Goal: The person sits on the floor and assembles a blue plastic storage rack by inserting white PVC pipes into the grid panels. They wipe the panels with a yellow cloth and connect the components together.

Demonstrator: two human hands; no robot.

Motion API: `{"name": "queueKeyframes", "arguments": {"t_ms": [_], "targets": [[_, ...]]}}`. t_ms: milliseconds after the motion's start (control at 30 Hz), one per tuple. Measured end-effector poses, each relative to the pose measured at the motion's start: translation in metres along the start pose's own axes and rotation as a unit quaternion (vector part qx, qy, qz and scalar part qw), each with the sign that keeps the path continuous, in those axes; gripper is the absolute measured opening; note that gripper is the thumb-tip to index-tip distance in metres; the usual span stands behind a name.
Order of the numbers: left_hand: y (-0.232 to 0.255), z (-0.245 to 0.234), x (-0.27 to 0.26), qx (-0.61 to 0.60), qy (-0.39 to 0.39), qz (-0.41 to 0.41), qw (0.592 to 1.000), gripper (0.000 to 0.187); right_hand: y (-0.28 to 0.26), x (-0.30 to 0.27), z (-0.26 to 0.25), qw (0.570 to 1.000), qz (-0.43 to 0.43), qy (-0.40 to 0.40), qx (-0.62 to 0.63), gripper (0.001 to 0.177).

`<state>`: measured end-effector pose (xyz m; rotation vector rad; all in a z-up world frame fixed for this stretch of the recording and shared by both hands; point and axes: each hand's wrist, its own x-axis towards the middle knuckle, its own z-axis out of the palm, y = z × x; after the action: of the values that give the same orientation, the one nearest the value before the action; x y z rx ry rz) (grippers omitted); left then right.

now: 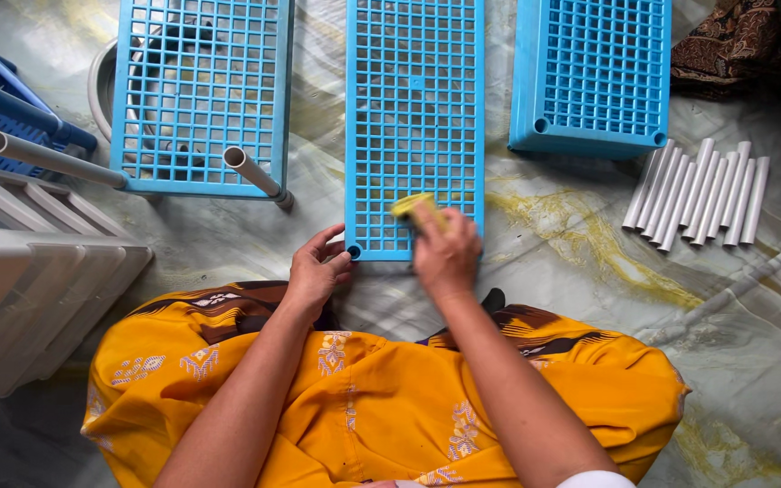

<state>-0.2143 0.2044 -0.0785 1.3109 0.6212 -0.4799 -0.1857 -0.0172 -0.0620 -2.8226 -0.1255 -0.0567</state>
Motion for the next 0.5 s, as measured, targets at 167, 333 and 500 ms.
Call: {"name": "queueKeyframes", "arguments": {"t_ms": [167, 333, 500], "targets": [[0.012, 0.004, -0.006, 0.008, 0.001, -0.013, 1.000, 0.055, 0.031, 0.016, -0.010, 0.984, 0.157, 0.076, 0.018, 0.058], [0.012, 0.002, -0.007, -0.018, 0.001, -0.015, 1.000, 0.053, -0.028, -0.016, 0.020, 0.995, -0.078, -0.028, 0.061, 0.061], [0.013, 0.004, -0.007, -0.001, 0.002, -0.014, 1.000, 0.054, 0.005, 0.009, 0.007, 0.999, 0.010, 0.036, -0.034, 0.064]]}}
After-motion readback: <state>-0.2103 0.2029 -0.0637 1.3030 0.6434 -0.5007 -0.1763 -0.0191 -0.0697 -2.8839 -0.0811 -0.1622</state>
